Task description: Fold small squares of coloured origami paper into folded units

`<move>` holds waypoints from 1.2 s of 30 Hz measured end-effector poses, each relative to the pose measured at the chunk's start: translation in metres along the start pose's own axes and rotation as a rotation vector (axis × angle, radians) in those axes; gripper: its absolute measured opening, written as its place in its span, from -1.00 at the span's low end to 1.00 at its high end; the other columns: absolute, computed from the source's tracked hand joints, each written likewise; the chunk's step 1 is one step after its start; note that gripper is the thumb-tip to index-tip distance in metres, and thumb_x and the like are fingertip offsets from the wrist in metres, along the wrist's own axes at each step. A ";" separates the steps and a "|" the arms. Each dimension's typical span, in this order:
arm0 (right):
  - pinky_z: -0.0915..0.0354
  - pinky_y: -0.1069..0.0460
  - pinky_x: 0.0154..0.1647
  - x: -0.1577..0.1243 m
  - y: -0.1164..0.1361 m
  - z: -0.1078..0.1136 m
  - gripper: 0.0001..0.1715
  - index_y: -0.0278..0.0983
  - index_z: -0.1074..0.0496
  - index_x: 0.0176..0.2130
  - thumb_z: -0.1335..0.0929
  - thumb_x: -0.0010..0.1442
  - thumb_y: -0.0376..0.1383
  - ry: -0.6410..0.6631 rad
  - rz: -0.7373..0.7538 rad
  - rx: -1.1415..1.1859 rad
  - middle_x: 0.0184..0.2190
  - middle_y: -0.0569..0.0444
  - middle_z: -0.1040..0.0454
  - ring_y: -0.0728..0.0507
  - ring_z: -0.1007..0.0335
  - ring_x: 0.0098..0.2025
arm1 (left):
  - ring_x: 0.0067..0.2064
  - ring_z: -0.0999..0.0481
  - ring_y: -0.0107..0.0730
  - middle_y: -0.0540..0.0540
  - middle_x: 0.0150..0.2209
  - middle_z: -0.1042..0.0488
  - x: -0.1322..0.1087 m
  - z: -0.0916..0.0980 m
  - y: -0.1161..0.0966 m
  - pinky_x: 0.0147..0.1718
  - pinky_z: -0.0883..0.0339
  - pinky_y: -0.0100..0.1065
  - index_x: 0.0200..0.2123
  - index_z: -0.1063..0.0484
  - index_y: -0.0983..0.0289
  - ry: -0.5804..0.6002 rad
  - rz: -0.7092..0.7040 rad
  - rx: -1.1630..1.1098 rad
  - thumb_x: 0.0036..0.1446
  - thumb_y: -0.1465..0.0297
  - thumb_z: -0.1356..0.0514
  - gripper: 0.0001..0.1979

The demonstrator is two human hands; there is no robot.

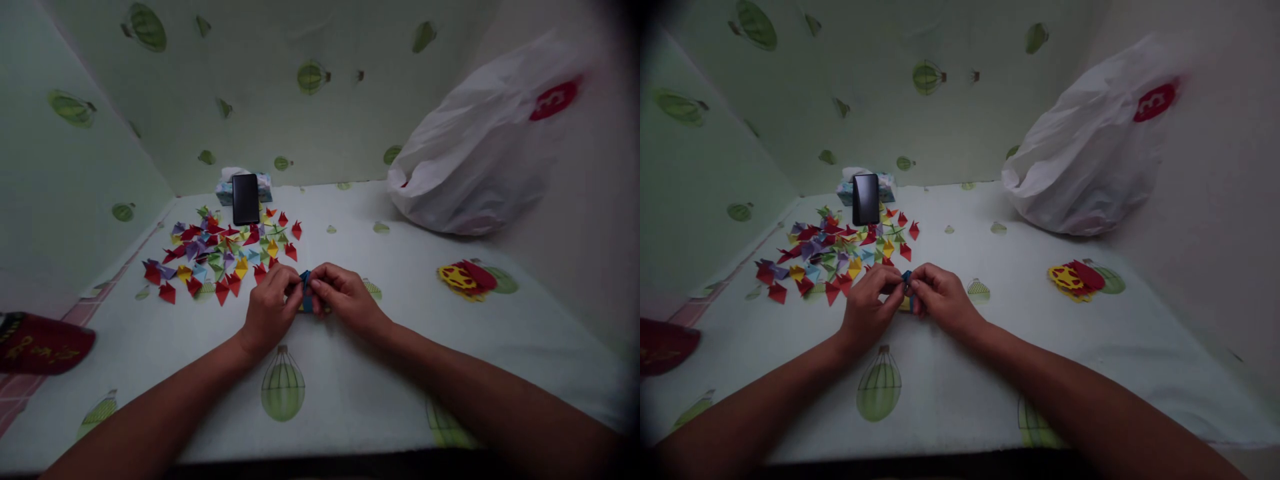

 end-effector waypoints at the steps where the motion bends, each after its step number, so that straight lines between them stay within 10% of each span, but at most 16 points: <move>1: -0.29 0.10 -0.55 0.000 0.000 0.000 -0.88 -0.26 -0.33 -0.33 -0.32 0.21 -0.25 0.000 0.005 0.010 -0.62 0.22 -0.39 0.04 -0.30 -0.62 | -0.32 -0.43 -0.38 0.08 -0.34 -0.43 0.000 0.000 0.001 -0.37 -0.32 -0.39 -0.40 -0.30 0.24 0.002 0.010 -0.017 0.17 0.58 -0.12 -0.86; 36: -0.17 0.11 -0.51 -0.009 0.025 0.015 -0.95 -0.25 -0.29 -0.32 -0.27 0.17 -0.40 -0.195 0.231 -0.522 -0.59 0.21 -0.34 0.02 -0.27 -0.58 | -0.33 -0.43 -0.41 0.08 -0.35 -0.42 -0.003 -0.007 -0.002 -0.38 -0.36 -0.41 -0.39 -0.33 0.29 0.054 0.003 -0.124 0.16 0.60 -0.16 -0.87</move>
Point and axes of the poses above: each hand's wrist, its own x-axis towards the middle knuckle, its own z-axis out of the back of the hand, y = z × x, the point moved 10 cm from there along x, towards the middle knuckle
